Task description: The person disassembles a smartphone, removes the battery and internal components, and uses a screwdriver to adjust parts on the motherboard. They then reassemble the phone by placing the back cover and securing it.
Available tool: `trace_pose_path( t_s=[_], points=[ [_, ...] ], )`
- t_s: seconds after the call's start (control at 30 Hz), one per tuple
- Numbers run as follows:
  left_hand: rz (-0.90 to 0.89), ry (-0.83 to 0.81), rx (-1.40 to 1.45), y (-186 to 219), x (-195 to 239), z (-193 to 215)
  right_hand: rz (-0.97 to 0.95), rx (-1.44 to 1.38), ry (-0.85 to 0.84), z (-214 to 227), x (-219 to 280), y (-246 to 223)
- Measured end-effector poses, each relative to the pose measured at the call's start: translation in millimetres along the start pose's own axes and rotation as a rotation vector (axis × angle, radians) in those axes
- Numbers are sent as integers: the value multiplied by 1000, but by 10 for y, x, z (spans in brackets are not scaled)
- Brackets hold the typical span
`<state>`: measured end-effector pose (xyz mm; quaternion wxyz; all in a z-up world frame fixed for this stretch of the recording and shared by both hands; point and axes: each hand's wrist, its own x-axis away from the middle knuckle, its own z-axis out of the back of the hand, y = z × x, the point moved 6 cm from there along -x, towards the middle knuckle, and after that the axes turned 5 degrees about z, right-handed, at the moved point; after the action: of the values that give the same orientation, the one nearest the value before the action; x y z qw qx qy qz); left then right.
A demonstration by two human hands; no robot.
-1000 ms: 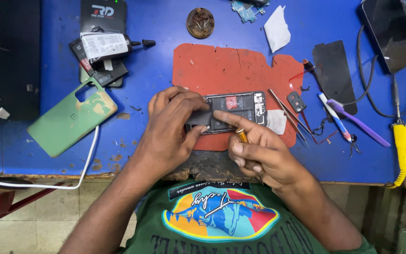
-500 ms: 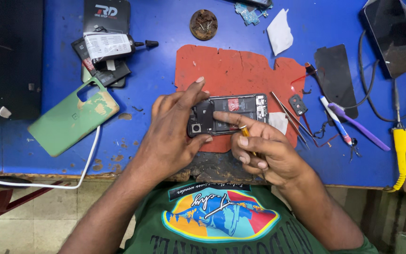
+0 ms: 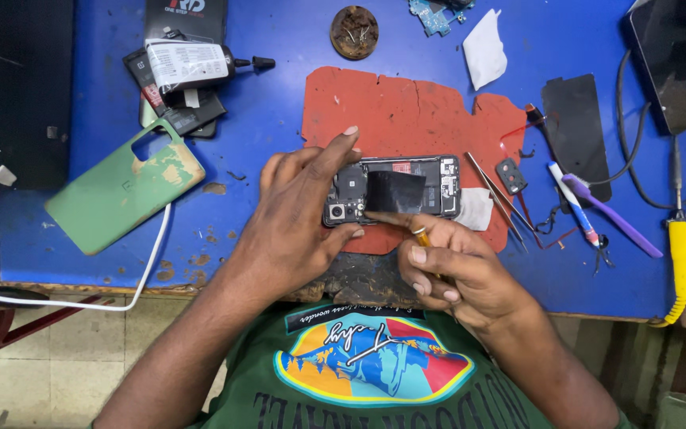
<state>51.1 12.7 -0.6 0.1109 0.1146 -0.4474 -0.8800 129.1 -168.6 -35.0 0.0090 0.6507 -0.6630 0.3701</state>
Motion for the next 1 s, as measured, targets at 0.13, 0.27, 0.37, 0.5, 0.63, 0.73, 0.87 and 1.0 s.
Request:
trace_pose_path(
  t_s=[0.13,0.27,0.37,0.5,0.63,0.73,0.87,1.0],
  points=[
    [-1,6,2,-4,6,-2,-7,26,2,-28,4,13],
    [-8,17,1,0,8,1,56,228,-8,-39,-4,24],
    [-4,13,6,4,8,2,53,257,24,-21,-14,34],
    [12,4,6,7,-3,-6,40,146,43,-19,-17,32],
    [47,-11,32,-11,-10,-12,91,149,31,-28,-38,36],
    [32,-1,41,-1,-15,-7,61,85,47,8,-35,63],
    [37,-6,62,-6,-17,-10,71,-54,6,45,-36,61],
    [37,-4,63,-10,-25,-8,78,-77,5,77,-59,75]
  ],
)
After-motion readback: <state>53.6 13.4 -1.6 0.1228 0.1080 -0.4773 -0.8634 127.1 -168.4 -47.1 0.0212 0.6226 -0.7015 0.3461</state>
